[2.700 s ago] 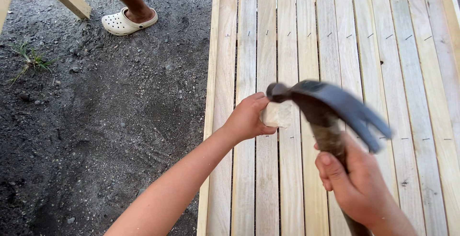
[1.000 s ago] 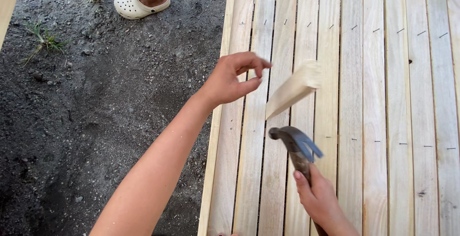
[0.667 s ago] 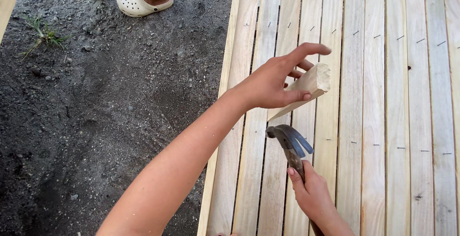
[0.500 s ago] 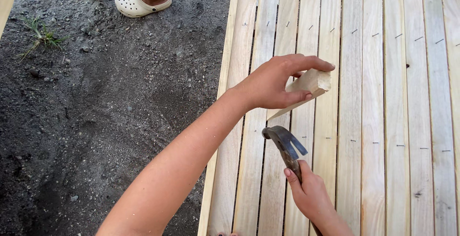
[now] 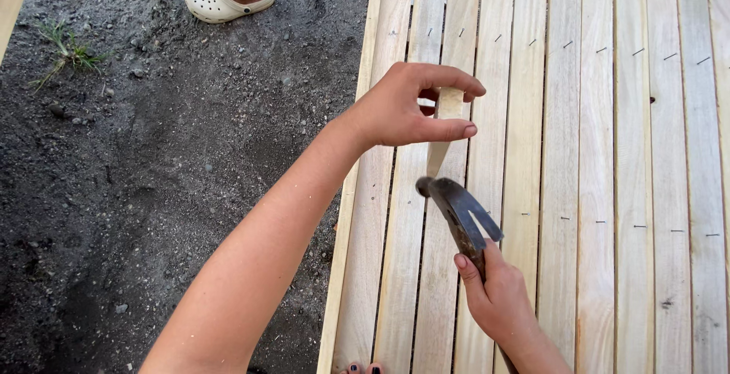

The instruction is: The person removes nails from a slatted wooden frame outdoors. They hold a claw hammer in one hand and a small block of wood in the other, using the block as a fulcrum to lever nails out of the slats one at a time, moving along the frame to reach successive nails.

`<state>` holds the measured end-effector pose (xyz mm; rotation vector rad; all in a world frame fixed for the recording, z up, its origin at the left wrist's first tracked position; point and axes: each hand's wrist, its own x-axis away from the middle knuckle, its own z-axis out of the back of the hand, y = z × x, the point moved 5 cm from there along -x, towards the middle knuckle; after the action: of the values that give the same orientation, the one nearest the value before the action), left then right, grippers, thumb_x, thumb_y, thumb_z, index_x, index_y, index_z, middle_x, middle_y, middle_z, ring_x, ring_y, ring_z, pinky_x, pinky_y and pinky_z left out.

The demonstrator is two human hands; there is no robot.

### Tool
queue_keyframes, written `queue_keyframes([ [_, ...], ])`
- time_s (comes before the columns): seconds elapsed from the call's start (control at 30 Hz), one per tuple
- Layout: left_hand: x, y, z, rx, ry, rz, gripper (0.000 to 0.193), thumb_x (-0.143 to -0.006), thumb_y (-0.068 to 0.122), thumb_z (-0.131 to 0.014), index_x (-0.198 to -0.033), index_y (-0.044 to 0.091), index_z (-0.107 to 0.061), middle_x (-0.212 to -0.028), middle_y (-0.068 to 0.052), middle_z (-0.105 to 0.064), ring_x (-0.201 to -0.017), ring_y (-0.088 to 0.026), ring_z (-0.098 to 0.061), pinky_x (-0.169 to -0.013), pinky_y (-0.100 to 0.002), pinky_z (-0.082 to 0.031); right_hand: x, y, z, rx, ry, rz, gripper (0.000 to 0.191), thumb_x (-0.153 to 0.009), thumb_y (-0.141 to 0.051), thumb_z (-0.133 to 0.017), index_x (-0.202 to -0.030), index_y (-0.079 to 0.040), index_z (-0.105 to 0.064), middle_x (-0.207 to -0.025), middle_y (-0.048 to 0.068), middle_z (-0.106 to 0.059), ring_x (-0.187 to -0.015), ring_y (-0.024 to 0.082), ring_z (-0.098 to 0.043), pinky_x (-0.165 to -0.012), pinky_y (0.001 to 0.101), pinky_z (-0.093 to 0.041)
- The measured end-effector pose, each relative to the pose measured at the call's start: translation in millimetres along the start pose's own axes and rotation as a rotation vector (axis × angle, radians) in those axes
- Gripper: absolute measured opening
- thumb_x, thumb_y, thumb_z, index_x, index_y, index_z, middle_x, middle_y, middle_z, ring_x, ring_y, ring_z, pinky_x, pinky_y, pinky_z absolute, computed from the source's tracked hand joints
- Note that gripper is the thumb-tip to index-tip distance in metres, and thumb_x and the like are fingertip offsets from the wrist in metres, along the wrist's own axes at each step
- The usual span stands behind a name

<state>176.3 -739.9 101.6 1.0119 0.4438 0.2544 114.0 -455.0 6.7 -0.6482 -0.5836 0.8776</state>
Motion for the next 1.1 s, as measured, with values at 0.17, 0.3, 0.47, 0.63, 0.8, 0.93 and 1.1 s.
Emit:
queue_keyframes([
  [0.17,-8.3,-5.4,-3.3,0.014,-0.036,0.011,0.038,-0.082,0.035,-0.083,-0.115,0.018,-0.078,-0.113,0.002,-0.080,-0.100,-0.013,-0.074,-0.090,-0.031,-0.062,4.3,-15.5,0.6,0.064,-0.020,0.095,0.028,-0.093,-0.028,-0.062,-0.106,-0.004,-0.064,-0.059,0.021,-0.061,-0.052,0.042,-0.062,-0.049,0.0467,-0.047],
  [0.3,-10.7,-4.0,-4.5,0.001,-0.023,0.009,0.042,-0.082,0.037,-0.084,-0.119,0.019,-0.077,-0.114,0.002,-0.079,-0.104,-0.014,-0.074,-0.093,-0.033,-0.059,-9.1,-2.5,-23.7,0.318,-0.224,-0.106,0.032,-0.100,-0.034,-0.057,-0.102,-0.003,-0.056,-0.065,0.022,-0.067,-0.064,0.046,-0.065,-0.060,0.0538,-0.048],
  [0.47,-9.5,-2.2,-4.5,0.012,-0.016,-0.002,0.044,-0.084,0.041,-0.083,-0.122,0.021,-0.076,-0.122,0.002,-0.077,-0.109,-0.015,-0.074,-0.096,-0.034,-0.060,-20.9,1.6,-11.3,0.276,-0.118,-0.102,0.033,-0.099,-0.035,-0.056,-0.104,-0.003,-0.056,-0.068,0.023,-0.068,-0.067,0.047,-0.065,-0.060,0.0554,-0.048],
  [0.63,-7.4,-8.5,-0.6,-0.051,-0.020,0.017,0.046,-0.083,0.043,-0.084,-0.124,0.023,-0.076,-0.126,0.002,-0.077,-0.114,-0.016,-0.072,-0.098,-0.036,-0.059,-11.1,1.0,4.3,0.182,-0.087,-0.086,0.033,-0.096,-0.033,-0.057,-0.112,-0.004,-0.057,-0.065,0.019,-0.068,-0.059,0.043,-0.065,-0.055,0.0509,-0.049],
  [0.8,6.3,-8.9,-11.7,0.009,0.020,0.018,0.073,-0.073,0.044,-0.091,-0.136,0.021,-0.063,-0.129,-0.003,-0.070,-0.118,-0.020,-0.068,-0.095,-0.039,-0.059,-2.5,11.2,-10.2,0.137,-0.090,-0.074,0.031,-0.096,-0.032,-0.058,-0.106,-0.003,-0.059,-0.064,0.020,-0.065,-0.058,0.043,-0.063,-0.054,0.0501,-0.047],
  [0.93,24.7,-20.3,-60.7,0.181,0.173,0.231,0.092,-0.060,0.034,-0.092,-0.141,0.016,-0.054,-0.119,-0.008,-0.068,-0.108,-0.021,-0.067,-0.091,-0.039,-0.061,3.8,31.2,-18.6,-0.051,0.012,-0.093,0.031,-0.098,-0.033,-0.060,-0.098,-0.002,-0.059,-0.058,0.015,-0.061,-0.051,0.031,-0.058,-0.049,0.0419,-0.046],
  [1.1,30.8,-56.6,-110.2,0.062,0.164,0.218,0.054,-0.070,0.023,-0.095,-0.116,0.007,-0.071,-0.108,-0.011,-0.074,-0.098,-0.023,-0.071,-0.088,-0.037,-0.059,13.1,59.0,-19.3,-0.417,0.087,-0.254,0.028,-0.099,-0.029,-0.057,-0.094,-0.001,-0.059,-0.056,0.006,-0.057,-0.044,0.013,-0.053,-0.042,0.0315,-0.044],
])
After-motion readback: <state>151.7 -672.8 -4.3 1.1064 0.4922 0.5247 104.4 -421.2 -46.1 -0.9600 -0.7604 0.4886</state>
